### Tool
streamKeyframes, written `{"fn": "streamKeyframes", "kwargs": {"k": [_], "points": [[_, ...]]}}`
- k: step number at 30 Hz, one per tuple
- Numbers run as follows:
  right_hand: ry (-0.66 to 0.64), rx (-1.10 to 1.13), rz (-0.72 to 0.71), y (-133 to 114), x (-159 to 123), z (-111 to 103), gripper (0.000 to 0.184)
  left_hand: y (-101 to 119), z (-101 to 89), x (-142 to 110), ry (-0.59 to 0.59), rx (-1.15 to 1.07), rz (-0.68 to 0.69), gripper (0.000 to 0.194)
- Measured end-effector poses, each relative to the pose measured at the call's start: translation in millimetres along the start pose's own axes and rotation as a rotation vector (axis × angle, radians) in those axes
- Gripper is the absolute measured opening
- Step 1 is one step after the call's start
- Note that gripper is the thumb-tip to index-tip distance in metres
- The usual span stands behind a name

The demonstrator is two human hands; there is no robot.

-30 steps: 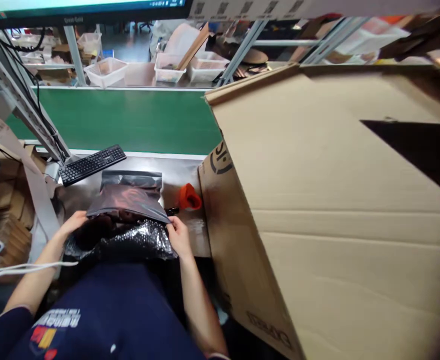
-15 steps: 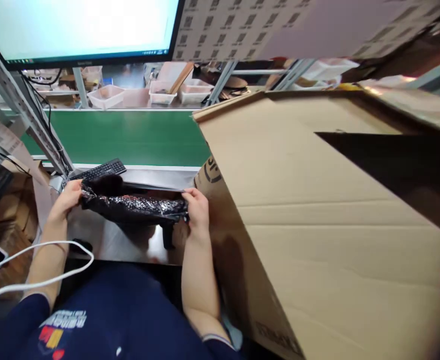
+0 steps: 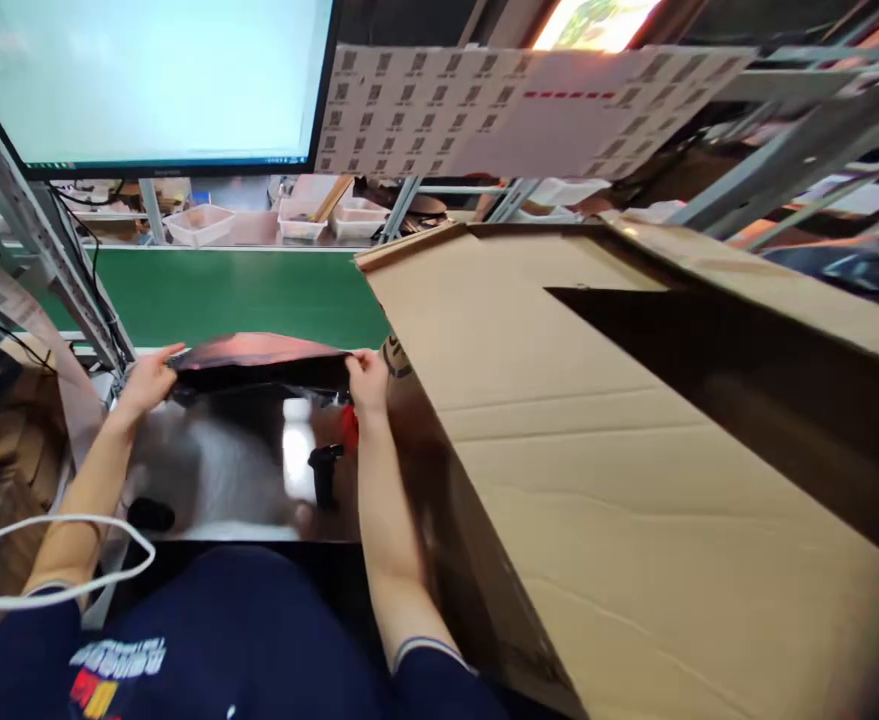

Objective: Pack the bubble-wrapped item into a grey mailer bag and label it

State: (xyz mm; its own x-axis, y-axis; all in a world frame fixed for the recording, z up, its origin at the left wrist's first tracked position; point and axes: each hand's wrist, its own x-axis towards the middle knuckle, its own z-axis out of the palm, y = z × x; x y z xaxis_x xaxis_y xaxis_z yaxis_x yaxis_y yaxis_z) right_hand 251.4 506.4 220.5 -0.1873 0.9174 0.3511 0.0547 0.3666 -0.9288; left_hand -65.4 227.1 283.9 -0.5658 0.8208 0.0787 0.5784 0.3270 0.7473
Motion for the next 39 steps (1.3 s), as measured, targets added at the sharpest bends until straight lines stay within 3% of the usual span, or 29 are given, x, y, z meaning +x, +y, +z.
{"fn": "streamKeyframes", "kwargs": {"k": [2, 5, 7, 10, 12, 14, 17, 19, 22, 27, 33, 39], "points": [[-0.007, -0.153, 0.138, 44, -53, -10, 0.018, -43, 45.0, -42, -0.046, 0.16, -0.039, 0.076], [-0.093, -0.382, 0.328, 91, -132, -18, 0.014, -96, 117.2, -103, -0.135, 0.39, -0.253, 0.074], [-0.13, -0.453, 0.409, 107, -178, -25, 0.017, -120, 153.9, -137, -0.204, 0.452, -0.385, 0.072], [-0.121, -0.59, 0.405, 110, -242, -32, 0.039, -141, 183.1, -176, -0.184, 0.407, -0.523, 0.072], [-0.221, -0.65, 0.245, 107, -280, -26, 0.045, -149, 191.0, -192, -0.124, 0.277, -0.578, 0.075], [-0.508, -0.622, 0.016, 103, -310, -5, 0.039, -155, 196.1, -199, -0.088, 0.057, -0.648, 0.074], [-0.971, -0.508, -0.23, 102, -332, 51, 0.039, -162, 202.5, -199, -0.082, -0.21, -0.752, 0.046], [-1.109, -0.512, -0.299, 102, -331, 87, 0.042, -165, 204.0, -198, -0.071, -0.271, -0.771, 0.028], [-1.104, -0.584, -0.262, 104, -321, 116, 0.036, -168, 200.1, -203, -0.017, -0.365, -0.78, 0.022], [-1.03, -0.592, -0.1, 103, -330, 111, 0.021, -169, 190.9, -226, 0.024, -0.553, -0.788, 0.039], [-0.976, -0.325, -0.155, 92, -357, 123, 0.021, -170, 188.6, -245, 0.069, -0.662, -0.77, 0.049], [-1.005, -0.31, -0.173, 86, -356, 135, 0.018, -168, 183.1, -239, 0.01, -0.68, -0.693, 0.035]]}}
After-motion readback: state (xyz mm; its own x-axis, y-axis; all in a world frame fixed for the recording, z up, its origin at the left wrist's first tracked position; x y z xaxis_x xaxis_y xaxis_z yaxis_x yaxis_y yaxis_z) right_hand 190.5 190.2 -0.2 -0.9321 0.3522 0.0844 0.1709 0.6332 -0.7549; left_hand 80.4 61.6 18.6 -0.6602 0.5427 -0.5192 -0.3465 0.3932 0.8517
